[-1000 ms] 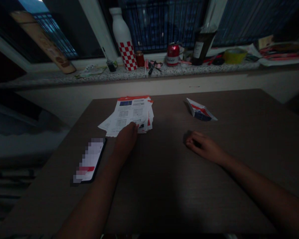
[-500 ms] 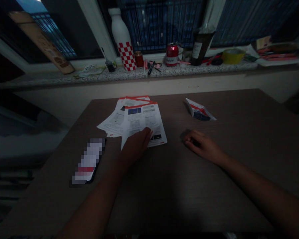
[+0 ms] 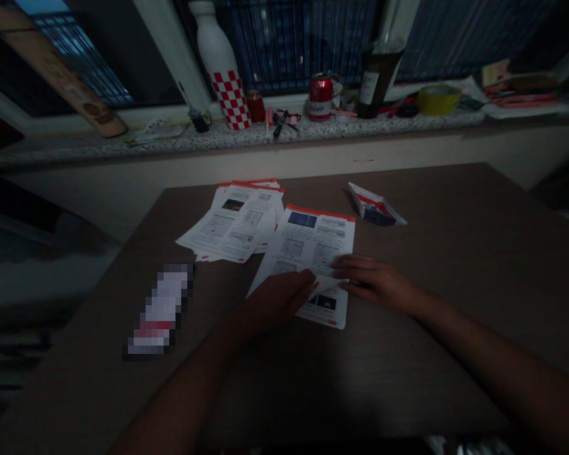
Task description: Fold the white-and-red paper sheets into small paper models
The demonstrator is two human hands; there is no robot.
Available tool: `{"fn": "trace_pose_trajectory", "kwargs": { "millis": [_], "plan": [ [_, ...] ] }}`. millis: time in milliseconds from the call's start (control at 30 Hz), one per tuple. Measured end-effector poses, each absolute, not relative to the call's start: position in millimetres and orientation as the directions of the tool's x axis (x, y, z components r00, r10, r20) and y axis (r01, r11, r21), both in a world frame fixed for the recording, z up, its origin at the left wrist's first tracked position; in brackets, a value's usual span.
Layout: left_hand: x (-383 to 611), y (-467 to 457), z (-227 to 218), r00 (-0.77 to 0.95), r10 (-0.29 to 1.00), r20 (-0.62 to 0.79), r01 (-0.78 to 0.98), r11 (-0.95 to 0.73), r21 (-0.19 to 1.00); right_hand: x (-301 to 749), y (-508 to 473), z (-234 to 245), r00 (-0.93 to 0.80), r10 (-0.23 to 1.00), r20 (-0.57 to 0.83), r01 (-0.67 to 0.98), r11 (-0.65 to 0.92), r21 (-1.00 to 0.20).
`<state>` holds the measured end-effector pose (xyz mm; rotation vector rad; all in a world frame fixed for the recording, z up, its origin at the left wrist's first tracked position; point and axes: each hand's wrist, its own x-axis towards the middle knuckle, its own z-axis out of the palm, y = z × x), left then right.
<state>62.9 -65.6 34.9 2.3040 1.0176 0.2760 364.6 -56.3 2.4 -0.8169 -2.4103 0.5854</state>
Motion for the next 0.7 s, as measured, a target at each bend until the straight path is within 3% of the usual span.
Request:
{"fn": "trace_pose_trajectory", "kwargs": {
  "millis": [267,533,700],
  "plan": [
    [56.3,-66.1,44.4,0.697,0.717,-0.017,0.576,-0.546,0.609,367.7,-55.8,5.3,-0.535,0.795,0.285,0.552,0.585,-0.594],
    [32.2,-50.1,49.6,0.484,0.868,0.108,0.784,-0.485,0.388,372.0,-54.2,5.6,-0.355,0.897,0.263,0.635,0.438,-0.636],
    [18.9,-41.6,49.4,0.379,0.925,0.027,0.869,-0.366,0.333,373.4,-54.2,5.1,-0.335,0.908,0.250,0.638,0.414,-0.650]
  ]
}}
